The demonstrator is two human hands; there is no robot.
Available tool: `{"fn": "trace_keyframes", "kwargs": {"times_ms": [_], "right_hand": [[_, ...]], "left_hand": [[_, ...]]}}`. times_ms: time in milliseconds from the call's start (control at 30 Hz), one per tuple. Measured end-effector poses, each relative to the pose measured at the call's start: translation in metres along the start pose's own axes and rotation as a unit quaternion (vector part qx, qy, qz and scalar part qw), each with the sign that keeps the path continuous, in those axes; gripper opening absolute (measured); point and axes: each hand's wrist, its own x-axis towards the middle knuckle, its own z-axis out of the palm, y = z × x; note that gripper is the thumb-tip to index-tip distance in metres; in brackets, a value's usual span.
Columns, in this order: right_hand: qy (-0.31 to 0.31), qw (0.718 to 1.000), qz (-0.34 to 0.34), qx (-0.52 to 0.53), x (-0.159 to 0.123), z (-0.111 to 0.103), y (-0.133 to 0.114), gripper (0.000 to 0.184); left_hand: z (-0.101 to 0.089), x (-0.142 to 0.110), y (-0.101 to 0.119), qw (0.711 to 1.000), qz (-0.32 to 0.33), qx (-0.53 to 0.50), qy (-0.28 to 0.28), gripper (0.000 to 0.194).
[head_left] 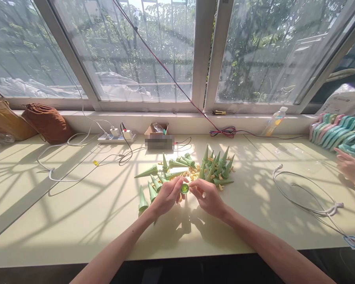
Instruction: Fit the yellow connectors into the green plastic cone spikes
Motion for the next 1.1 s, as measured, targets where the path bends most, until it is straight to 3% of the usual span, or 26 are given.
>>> {"fn": "trace_keyframes", "kwargs": {"times_ms": [1100], "right_hand": [[-0.009,1.000,0.006,0.000,-0.0008,0.0004,-0.0013,0.013]], "left_hand": [[-0.0021,0.0001,-0.0017,0.999,-0.032,0.006,-0.014,0.049]]}}
